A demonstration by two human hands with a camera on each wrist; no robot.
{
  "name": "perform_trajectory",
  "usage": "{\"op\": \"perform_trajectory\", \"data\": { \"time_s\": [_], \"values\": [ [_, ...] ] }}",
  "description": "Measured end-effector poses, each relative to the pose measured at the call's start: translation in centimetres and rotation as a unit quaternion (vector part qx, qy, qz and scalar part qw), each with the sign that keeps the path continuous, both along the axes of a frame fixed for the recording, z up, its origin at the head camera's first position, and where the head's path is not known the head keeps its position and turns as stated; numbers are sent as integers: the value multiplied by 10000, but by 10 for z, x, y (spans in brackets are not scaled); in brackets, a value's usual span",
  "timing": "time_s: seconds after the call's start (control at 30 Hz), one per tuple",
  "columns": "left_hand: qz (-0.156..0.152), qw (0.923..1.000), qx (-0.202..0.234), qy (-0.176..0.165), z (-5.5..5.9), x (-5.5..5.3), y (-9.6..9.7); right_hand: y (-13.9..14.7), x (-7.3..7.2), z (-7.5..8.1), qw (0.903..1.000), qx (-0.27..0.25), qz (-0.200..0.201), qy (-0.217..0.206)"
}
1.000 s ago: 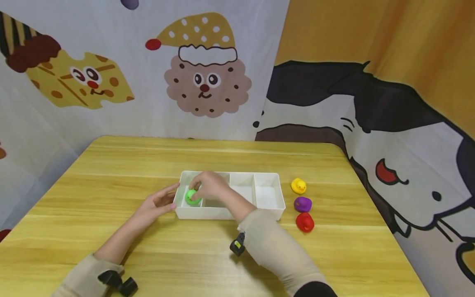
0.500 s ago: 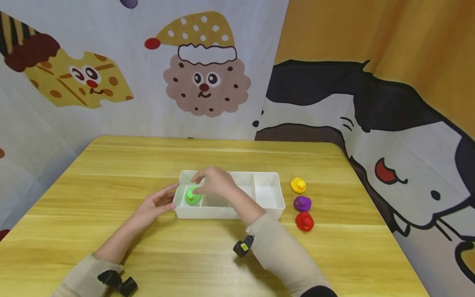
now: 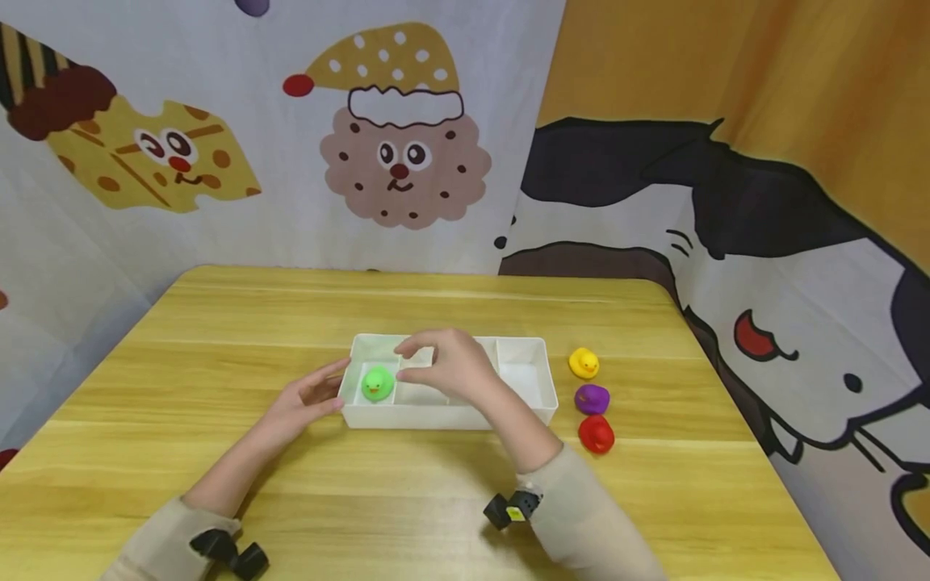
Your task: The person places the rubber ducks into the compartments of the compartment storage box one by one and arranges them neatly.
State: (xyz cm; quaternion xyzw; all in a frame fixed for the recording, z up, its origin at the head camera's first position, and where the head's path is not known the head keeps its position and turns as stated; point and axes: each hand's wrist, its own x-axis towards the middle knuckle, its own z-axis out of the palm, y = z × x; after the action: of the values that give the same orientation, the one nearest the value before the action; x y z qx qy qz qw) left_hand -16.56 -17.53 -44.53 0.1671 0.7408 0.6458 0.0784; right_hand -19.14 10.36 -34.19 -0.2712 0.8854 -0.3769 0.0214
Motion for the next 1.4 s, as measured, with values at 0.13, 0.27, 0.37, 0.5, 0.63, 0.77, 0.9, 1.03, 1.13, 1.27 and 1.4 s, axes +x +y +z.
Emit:
{"op": "perform_trajectory", "data": {
  "time_s": [0.13,0.27,0.37,0.5,0.63,0.77,0.9,1.03,1.13,1.27,1.4],
  "values": [
    [6,10000,-33,-9,1,0,0,13,10,4,9995,-272,-145,42],
    [10,10000,-55,-4,2,0,1,28,19,6,9986,-459,-239,64],
    [14,10000,-59,11,1,0,1,40,24,8,9982,-527,-282,83],
    [18,10000,-64,4,0,0,0,58,28,7,9972,-663,-310,159],
    [26,10000,-92,4,1,0,1,80,31,3,9959,-840,-275,167],
    [7,9999,-99,31,0,-1,0,101,35,-3,9955,-865,-368,117],
    [-17,10000,-73,58,0,-1,0,121,37,-9,9950,-816,-424,389],
    [-22,10000,-46,60,0,-1,0,141,39,-16,9944,-742,-539,520],
    [-2,10000,-66,55,0,-1,-1,154,42,-19,9948,-638,-667,435],
    [19,10000,-84,50,0,0,0,170,48,-23,9942,-631,-843,225],
    [-12,10000,-23,17,0,0,0,184,56,-29,9919,-565,-1133,45]
  ]
}}
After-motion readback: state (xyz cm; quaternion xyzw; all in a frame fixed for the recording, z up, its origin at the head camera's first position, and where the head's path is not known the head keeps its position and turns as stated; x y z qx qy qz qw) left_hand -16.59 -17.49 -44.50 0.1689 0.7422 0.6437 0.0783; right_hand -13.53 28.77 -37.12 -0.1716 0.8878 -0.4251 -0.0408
